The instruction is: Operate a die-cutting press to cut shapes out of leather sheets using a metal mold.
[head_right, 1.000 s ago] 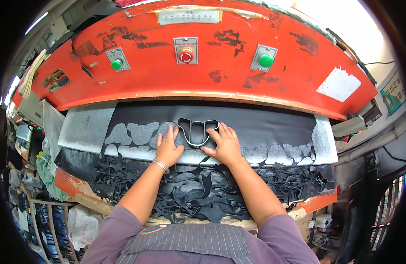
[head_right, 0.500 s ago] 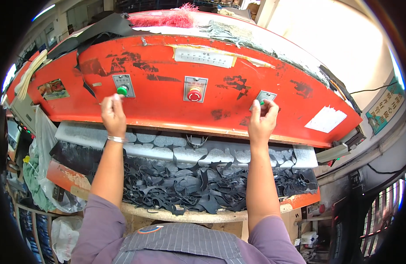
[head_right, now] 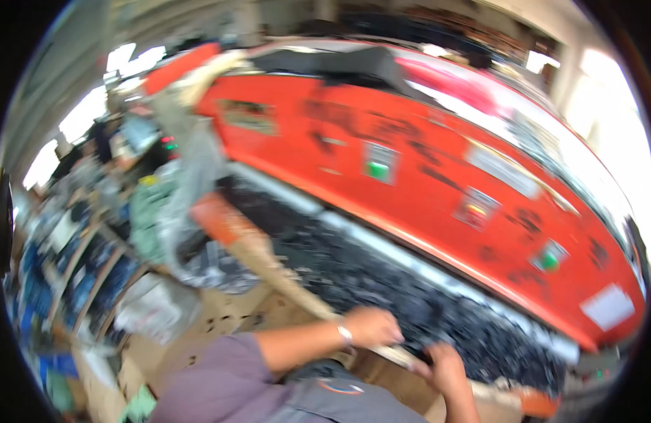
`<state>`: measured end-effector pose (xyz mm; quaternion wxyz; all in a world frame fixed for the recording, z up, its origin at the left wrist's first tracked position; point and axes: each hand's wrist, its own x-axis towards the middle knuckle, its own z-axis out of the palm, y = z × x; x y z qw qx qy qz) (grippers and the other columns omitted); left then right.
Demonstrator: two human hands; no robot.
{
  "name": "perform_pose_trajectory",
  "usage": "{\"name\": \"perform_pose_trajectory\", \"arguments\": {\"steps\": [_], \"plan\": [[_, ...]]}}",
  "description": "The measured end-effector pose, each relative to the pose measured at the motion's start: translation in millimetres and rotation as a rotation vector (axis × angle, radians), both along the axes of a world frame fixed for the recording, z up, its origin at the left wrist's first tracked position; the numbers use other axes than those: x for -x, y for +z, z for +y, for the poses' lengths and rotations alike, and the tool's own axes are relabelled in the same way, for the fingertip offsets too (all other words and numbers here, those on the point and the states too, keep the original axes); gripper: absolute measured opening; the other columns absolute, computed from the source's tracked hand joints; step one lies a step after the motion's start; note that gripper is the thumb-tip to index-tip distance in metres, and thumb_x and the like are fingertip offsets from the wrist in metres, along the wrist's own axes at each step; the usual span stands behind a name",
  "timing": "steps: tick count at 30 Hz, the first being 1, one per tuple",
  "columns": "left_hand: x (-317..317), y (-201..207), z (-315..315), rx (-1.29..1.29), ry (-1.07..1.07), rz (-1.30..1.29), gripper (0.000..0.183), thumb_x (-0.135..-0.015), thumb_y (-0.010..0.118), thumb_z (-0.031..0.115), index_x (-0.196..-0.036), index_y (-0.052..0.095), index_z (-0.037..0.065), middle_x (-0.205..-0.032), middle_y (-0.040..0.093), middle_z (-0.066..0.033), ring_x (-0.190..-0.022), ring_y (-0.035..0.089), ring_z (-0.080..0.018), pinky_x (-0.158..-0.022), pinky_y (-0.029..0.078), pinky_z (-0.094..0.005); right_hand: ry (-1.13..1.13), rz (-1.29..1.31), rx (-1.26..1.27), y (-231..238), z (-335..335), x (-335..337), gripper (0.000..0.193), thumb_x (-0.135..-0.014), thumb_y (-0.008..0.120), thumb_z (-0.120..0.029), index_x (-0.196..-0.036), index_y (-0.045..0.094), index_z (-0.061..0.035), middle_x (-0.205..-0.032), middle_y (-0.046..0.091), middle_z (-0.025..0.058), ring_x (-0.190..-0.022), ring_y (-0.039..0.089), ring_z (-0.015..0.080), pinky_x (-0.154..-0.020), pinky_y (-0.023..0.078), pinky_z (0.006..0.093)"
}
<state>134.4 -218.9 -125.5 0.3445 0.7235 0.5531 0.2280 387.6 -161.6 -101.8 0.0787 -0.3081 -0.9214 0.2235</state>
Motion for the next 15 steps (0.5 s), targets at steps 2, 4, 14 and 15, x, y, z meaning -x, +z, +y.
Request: {"name": "perform_pose_trajectory", "arguments": {"steps": [2,4,14,15], "plan": [[-52.1,-31.4,-4.0,-0.294,0.022,0.094,0.023,-0.082,0.060,0.028,-0.088,0.068,0.007,-0.089,0.061,-0.0101,-0.092,0.058,-0.0292,-0.080,0.049,-0.0402,0.008,-0.052,-0.314,-3.0,-26.6,-21.6,0.047,-0.062,0.082,-0.037,-0.092,0.068,-0.0033,-0.083,0.064,0.0141,-0.082,0.060,0.0346,-0.072,0.050,0.0419],[-77.3,-36.7,-14.3,-0.378,0.095,0.086,0.021,-0.079,0.061,0.026,-0.079,0.064,0.005,-0.086,0.057,-0.0101,-0.090,0.055,-0.0285,-0.079,0.048,-0.0398,-0.159,-0.066,-0.374,-35.3,-41.8,-40.6,0.050,-0.048,0.084,-0.016,-0.092,0.063,-0.0024,-0.086,0.059,0.0138,-0.083,0.055,0.0340,-0.072,0.047,0.0425],[-91.2,-26.9,-12.5,-0.386,0.248,0.068,0.024,-0.072,0.063,0.029,-0.069,0.060,0.005,-0.078,0.056,-0.0094,-0.084,0.055,-0.0284,-0.072,0.047,-0.0401,0.056,-0.284,-0.320,15.5,-2.3,-43.3,0.031,-0.057,0.082,-0.027,-0.077,0.067,-0.0080,-0.076,0.062,0.0117,-0.076,0.061,0.0316,-0.065,0.049,0.0418],[-91.5,-30.6,-18.0,-0.387,0.231,0.081,0.027,-0.072,0.063,0.032,-0.065,0.060,0.006,-0.076,0.055,-0.0094,-0.083,0.055,-0.0290,-0.070,0.047,-0.0406,0.180,-0.377,-0.129,25.0,10.0,-44.5,0.029,-0.062,0.080,-0.030,-0.078,0.068,-0.0095,-0.076,0.064,0.0109,-0.074,0.063,0.0307,-0.064,0.050,0.0415]]}}
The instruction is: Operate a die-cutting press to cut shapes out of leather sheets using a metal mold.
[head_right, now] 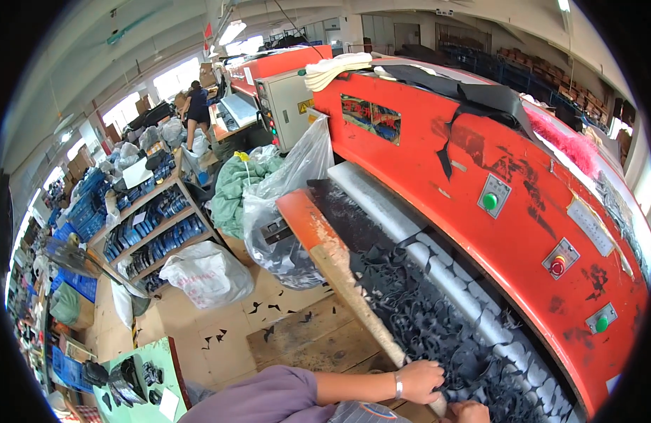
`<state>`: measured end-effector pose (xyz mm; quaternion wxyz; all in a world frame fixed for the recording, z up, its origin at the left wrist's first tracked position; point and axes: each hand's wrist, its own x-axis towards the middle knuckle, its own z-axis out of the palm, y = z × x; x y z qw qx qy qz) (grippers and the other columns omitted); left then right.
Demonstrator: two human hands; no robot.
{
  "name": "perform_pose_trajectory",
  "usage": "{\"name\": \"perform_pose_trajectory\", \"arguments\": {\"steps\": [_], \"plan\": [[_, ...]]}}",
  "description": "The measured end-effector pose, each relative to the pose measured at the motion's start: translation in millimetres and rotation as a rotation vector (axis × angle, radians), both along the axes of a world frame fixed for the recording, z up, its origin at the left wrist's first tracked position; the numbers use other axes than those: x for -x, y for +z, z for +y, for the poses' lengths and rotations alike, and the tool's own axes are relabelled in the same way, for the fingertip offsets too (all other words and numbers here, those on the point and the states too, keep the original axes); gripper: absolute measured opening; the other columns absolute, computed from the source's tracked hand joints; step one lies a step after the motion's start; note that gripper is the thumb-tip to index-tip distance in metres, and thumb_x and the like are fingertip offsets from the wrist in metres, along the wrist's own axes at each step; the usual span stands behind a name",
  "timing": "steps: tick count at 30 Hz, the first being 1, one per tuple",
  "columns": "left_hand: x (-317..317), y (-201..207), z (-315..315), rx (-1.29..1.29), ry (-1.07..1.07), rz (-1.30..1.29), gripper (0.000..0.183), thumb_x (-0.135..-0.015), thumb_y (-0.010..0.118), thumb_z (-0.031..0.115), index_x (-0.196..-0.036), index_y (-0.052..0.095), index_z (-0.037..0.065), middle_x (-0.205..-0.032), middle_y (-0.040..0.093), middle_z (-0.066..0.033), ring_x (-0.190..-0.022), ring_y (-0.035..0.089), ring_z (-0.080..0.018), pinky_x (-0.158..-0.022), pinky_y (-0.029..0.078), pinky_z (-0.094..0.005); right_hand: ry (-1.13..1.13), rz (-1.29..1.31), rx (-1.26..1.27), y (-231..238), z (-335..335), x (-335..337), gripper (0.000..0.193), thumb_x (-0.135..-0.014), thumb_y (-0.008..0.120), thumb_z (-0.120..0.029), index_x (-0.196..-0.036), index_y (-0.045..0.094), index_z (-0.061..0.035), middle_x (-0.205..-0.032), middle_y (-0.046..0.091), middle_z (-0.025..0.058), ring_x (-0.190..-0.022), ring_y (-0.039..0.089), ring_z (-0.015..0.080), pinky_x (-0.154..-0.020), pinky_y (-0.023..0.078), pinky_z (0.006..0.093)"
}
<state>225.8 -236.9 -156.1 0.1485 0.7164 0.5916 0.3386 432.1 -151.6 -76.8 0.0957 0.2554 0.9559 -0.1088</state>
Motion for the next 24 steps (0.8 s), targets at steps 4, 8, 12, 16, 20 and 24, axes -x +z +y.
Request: {"name": "perform_pose_trajectory", "arguments": {"steps": [4,8,12,16,20,24], "plan": [[13.4,39.6,-22.0,0.429,-0.251,0.031,0.032,-0.078,0.060,0.035,-0.070,0.066,0.005,-0.078,0.064,-0.0151,-0.079,0.062,-0.0342,-0.068,0.050,-0.0450,0.311,0.037,-0.223,23.2,56.3,17.0,0.017,-0.074,0.067,-0.020,-0.086,0.068,-0.0078,-0.072,0.065,0.0097,-0.069,0.064,0.0327,-0.062,0.052,0.0417],[9.9,47.0,1.8,0.104,-0.148,-0.028,0.029,-0.084,0.057,0.032,-0.075,0.066,0.006,-0.080,0.061,-0.0124,-0.081,0.060,-0.0339,-0.072,0.049,-0.0446,0.483,0.174,-0.523,34.3,121.1,67.2,0.028,-0.081,0.054,-0.012,-0.106,0.065,-0.0086,-0.118,0.060,0.0131,-0.116,0.054,0.0284,-0.094,0.044,0.0408],[-24.5,16.7,59.1,0.001,-0.102,-0.110,0.024,-0.078,0.062,0.026,-0.088,0.062,0.005,-0.095,0.059,-0.0141,-0.095,0.056,-0.0341,-0.084,0.046,-0.0441,0.610,-0.051,-0.413,6.7,154.4,50.1,0.027,-0.078,0.057,-0.020,-0.102,0.069,-0.0139,-0.116,0.063,0.0046,-0.124,0.049,0.0277,-0.101,0.040,0.0384],[25.7,5.1,126.8,-0.047,-0.026,0.072,0.042,-0.071,0.067,0.020,-0.108,0.060,0.002,-0.116,0.058,-0.0181,-0.113,0.052,-0.0350,-0.099,0.042,-0.0422,0.875,0.196,-0.428,5.1,227.7,120.5,0.020,-0.071,0.060,-0.021,-0.087,0.062,-0.0093,-0.095,0.062,0.0072,-0.109,0.053,0.0278,-0.106,0.036,0.0454],[86.9,-0.4,162.4,-0.006,-0.058,0.139,0.048,-0.078,0.068,0.023,-0.118,0.058,-0.002,-0.125,0.058,-0.0189,-0.123,0.049,-0.0350,-0.106,0.036,-0.0437,0.592,0.262,-0.693,33.2,275.7,139.8,0.018,-0.074,0.061,-0.023,-0.084,0.062,-0.0087,-0.093,0.063,0.0093,-0.103,0.057,0.0262,-0.108,0.033,0.0505],[84.4,-4.8,187.3,-0.033,0.009,0.051,0.044,-0.082,0.063,0.021,-0.121,0.058,0.001,-0.120,0.061,-0.0160,-0.118,0.053,-0.0323,-0.102,0.037,-0.0425,-0.337,0.238,-0.361,22.2,282.1,76.0,0.026,-0.079,0.062,-0.030,-0.086,0.065,-0.0047,-0.093,0.064,0.0150,-0.095,0.062,0.0315,-0.094,0.046,0.0444]]}}
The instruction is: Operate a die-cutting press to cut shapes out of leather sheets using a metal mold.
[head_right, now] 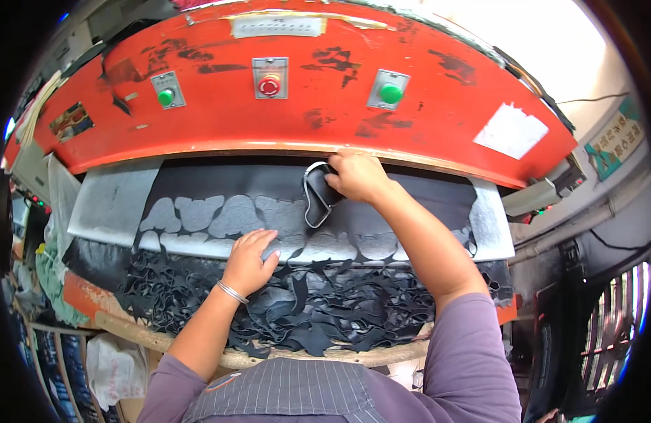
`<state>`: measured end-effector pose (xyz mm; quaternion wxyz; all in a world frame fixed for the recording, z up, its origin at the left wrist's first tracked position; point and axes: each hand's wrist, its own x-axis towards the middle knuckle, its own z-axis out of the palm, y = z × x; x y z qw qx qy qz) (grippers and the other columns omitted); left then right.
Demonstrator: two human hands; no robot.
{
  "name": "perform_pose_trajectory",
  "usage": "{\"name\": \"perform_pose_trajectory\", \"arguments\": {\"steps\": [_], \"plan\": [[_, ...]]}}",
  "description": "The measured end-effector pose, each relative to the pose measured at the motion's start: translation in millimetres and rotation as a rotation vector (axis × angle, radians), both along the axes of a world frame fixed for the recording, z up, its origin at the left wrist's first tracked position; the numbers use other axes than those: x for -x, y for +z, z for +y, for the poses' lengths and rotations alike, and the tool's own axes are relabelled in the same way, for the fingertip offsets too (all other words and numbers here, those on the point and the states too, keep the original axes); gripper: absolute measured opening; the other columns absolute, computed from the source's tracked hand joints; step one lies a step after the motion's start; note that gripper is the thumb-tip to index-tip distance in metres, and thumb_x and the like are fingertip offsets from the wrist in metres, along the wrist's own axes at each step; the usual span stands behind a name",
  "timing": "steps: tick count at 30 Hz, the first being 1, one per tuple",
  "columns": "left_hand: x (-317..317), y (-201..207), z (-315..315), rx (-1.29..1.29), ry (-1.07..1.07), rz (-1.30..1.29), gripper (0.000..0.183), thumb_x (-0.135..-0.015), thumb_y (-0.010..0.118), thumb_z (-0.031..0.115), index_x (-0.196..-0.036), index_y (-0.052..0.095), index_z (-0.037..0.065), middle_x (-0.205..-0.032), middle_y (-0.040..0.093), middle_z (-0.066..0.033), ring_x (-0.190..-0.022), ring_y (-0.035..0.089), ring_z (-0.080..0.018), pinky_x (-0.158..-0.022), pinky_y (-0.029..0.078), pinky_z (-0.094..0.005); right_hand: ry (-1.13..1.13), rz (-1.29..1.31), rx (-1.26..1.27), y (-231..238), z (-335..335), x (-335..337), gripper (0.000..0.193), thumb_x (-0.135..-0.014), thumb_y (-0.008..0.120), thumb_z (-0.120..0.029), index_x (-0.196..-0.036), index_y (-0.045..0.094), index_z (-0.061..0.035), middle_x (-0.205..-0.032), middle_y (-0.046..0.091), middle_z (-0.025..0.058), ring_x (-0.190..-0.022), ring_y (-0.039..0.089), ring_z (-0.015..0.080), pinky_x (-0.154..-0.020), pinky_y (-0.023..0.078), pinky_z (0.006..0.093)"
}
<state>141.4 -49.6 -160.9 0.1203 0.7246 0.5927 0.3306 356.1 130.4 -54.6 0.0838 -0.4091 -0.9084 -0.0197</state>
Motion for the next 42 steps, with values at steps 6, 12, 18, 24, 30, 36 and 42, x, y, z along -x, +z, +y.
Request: {"name": "perform_pose_trajectory", "arguments": {"steps": [6,12,18,24,30,36,42], "plan": [[-36.3,-15.6,33.2,0.098,-0.057,-0.154,0.066,-0.081,0.060,0.017,-0.139,0.034,0.000,-0.125,0.058,-0.0170,-0.121,0.050,-0.0318,-0.106,0.033,-0.0447,-0.454,-0.024,0.324,-41.5,-30.6,-24.8,0.037,-0.077,0.058,-0.034,-0.093,0.069,-0.0031,-0.096,0.068,0.0212,-0.095,0.064,0.0367,-0.085,0.050,0.0453],[-40.4,-33.4,37.4,0.058,-0.007,-0.126,0.075,-0.082,0.057,0.014,-0.144,0.021,-0.005,-0.130,0.058,-0.0080,-0.093,0.061,-0.0268,-0.113,0.025,-0.0439,-0.493,0.297,0.376,-66.5,-40.2,-30.8,0.049,-0.079,0.066,-0.042,-0.110,0.066,-0.0038,-0.104,0.066,0.0204,-0.100,0.063,0.0352,-0.087,0.049,0.0432],[-37.9,-23.6,38.7,0.066,-0.019,-0.142,0.073,-0.082,0.056,0.012,-0.143,0.021,-0.007,-0.129,0.058,-0.0103,-0.123,0.049,-0.0270,-0.112,0.026,-0.0434,-0.108,0.491,0.347,-91.6,-57.2,-86.3,0.071,-0.074,0.078,-0.030,-0.136,0.049,-0.0099,-0.123,0.060,0.0145,-0.115,0.054,0.0324,-0.098,0.041,0.0395],[-53.5,-23.1,24.3,-0.013,-0.013,-0.148,0.072,-0.081,0.055,0.011,-0.143,0.023,-0.006,-0.128,0.059,-0.0108,-0.123,0.050,-0.0284,-0.110,0.029,-0.0454,-0.035,0.415,0.201,-101.4,-68.3,-105.5,0.062,-0.074,0.077,-0.024,-0.129,0.054,-0.0064,-0.121,0.059,0.0176,-0.114,0.054,0.0360,-0.100,0.040,0.0410],[-70.2,-16.1,4.9,0.005,-0.002,-0.165,0.069,-0.080,0.055,0.009,-0.141,0.028,-0.007,-0.129,0.059,-0.0099,-0.125,0.049,-0.0264,-0.110,0.028,-0.0457,-0.113,0.424,0.201,-100.8,-93.4,-118.8,0.064,-0.072,0.078,-0.014,-0.129,0.053,-0.0020,-0.120,0.059,0.0195,-0.111,0.057,0.0346,-0.095,0.045,0.0379],[-68.7,-0.4,4.2,0.035,-0.033,-0.123,0.069,-0.081,0.055,0.010,-0.141,0.027,-0.007,-0.130,0.058,-0.0101,-0.127,0.047,-0.0253,-0.110,0.028,-0.0457,-0.139,0.355,0.131,-92.2,-105.5,-115.8,0.065,-0.073,0.076,-0.013,-0.131,0.049,0.0014,-0.121,0.059,0.0207,-0.111,0.057,0.0351,-0.094,0.046,0.0379],[-67.8,-3.4,5.0,0.045,-0.062,-0.132,0.069,-0.080,0.056,0.010,-0.141,0.026,-0.007,-0.132,0.056,-0.0109,-0.127,0.047,-0.0267,-0.111,0.027,-0.0460,-0.052,0.347,0.178,-92.2,-99.9,-121.8,0.067,-0.074,0.074,-0.011,-0.134,0.046,0.0011,-0.124,0.056,0.0215,-0.114,0.055,0.0367,-0.097,0.044,0.0383]]}}
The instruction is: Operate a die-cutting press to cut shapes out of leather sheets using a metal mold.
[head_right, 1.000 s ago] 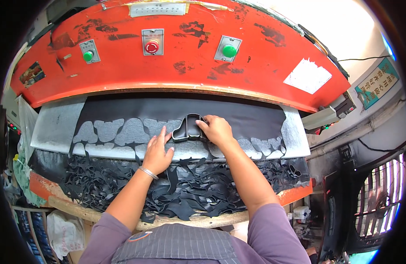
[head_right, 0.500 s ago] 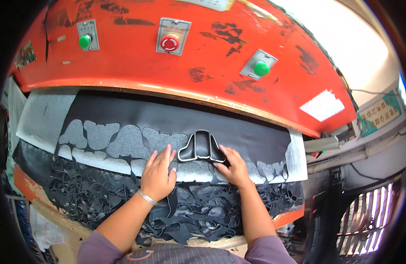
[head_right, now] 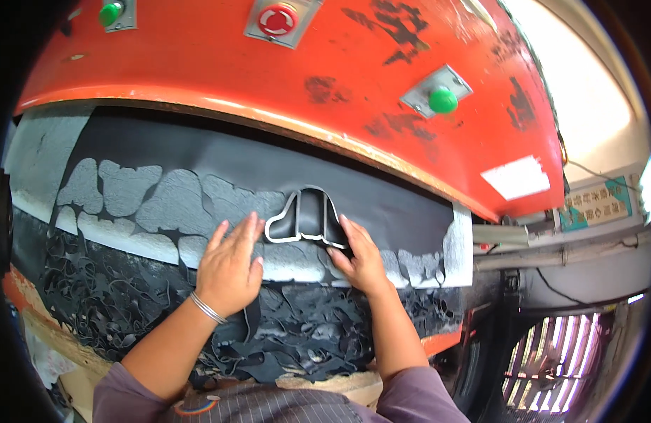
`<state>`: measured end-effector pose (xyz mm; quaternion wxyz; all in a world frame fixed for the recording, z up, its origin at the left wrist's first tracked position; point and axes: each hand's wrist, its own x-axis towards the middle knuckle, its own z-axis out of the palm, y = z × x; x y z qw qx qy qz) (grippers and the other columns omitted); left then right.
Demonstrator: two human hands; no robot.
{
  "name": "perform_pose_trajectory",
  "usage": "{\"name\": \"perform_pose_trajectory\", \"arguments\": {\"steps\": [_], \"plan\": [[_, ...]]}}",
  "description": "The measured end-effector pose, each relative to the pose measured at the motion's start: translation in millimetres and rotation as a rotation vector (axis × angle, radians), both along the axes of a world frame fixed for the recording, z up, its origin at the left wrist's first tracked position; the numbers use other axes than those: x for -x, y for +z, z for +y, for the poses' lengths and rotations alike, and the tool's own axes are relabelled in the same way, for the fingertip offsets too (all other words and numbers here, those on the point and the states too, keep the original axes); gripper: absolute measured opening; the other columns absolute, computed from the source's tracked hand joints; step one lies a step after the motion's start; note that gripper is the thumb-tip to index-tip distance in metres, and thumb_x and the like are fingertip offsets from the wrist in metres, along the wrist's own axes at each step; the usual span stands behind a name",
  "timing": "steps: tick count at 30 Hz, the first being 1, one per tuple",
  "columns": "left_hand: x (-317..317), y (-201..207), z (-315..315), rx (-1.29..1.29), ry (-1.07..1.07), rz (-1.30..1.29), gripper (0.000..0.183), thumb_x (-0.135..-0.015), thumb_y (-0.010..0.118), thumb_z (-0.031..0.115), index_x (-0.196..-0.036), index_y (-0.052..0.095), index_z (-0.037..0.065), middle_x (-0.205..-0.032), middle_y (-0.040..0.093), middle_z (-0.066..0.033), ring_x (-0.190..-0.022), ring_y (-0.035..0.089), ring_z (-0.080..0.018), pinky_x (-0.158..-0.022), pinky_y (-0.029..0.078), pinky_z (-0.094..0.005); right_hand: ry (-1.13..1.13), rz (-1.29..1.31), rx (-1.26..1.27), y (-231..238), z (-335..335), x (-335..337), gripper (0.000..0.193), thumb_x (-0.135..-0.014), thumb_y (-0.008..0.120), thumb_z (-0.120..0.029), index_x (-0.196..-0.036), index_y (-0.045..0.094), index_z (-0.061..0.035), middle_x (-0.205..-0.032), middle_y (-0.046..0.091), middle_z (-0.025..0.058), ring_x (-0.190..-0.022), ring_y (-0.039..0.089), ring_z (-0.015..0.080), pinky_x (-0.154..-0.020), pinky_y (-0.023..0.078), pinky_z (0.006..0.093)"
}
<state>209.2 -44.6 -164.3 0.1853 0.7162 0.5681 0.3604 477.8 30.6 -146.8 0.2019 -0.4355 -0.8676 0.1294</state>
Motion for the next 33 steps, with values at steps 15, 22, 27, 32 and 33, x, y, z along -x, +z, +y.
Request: {"name": "perform_pose_trajectory", "arguments": {"steps": [15,22,27,32,33], "plan": [[12.6,-3.6,7.2,-0.022,0.034,0.012,0.070,-0.078,0.056,0.010,-0.141,0.028,-0.005,-0.131,0.057,-0.0103,-0.125,0.050,-0.0262,-0.111,0.027,-0.0449,0.035,0.085,-0.050,-1.7,14.8,17.1,0.062,-0.070,0.074,-0.009,-0.128,0.053,-0.0002,-0.118,0.061,0.0205,-0.108,0.060,0.0329,-0.094,0.047,0.0357],[11.5,-3.8,6.7,-0.032,0.039,0.034,0.070,-0.079,0.056,0.011,-0.140,0.028,-0.007,-0.130,0.057,-0.0109,-0.123,0.050,-0.0273,-0.111,0.027,-0.0450,0.001,0.053,-0.076,-7.6,13.0,15.9,0.064,-0.068,0.074,-0.011,-0.128,0.053,-0.0029,-0.118,0.060,0.0207,-0.108,0.059,0.0349,-0.094,0.047,0.0373],[9.7,-1.5,4.4,-0.015,0.028,0.036,0.069,-0.081,0.056,0.013,-0.141,0.027,-0.007,-0.132,0.056,-0.0123,-0.124,0.050,-0.0273,-0.110,0.028,-0.0441,-0.002,0.070,-0.016,-6.7,10.0,13.8,0.064,-0.071,0.073,-0.014,-0.130,0.050,-0.0021,-0.123,0.056,0.0207,-0.116,0.054,0.0364,-0.100,0.044,0.0394],[49.1,-3.0,22.5,0.046,0.134,-0.405,0.054,-0.084,0.065,0.008,-0.134,0.046,0.000,-0.130,0.056,-0.0167,-0.120,0.054,-0.0251,-0.102,0.040,-0.0360,-0.142,0.149,-0.126,11.8,-4.9,25.5,0.079,-0.073,0.079,-0.020,-0.140,0.039,-0.0035,-0.130,0.052,0.0194,-0.117,0.051,0.0351,-0.101,0.040,0.0418],[69.1,5.7,30.3,-0.094,0.225,-0.427,0.043,-0.085,0.063,0.007,-0.127,0.053,0.002,-0.122,0.061,-0.0135,-0.114,0.058,-0.0224,-0.100,0.042,-0.0347,-0.183,0.220,-0.163,18.3,-7.8,22.5,0.078,-0.074,0.079,-0.018,-0.139,0.039,-0.0022,-0.122,0.056,0.0164,-0.110,0.056,0.0319,-0.096,0.044,0.0391]]}}
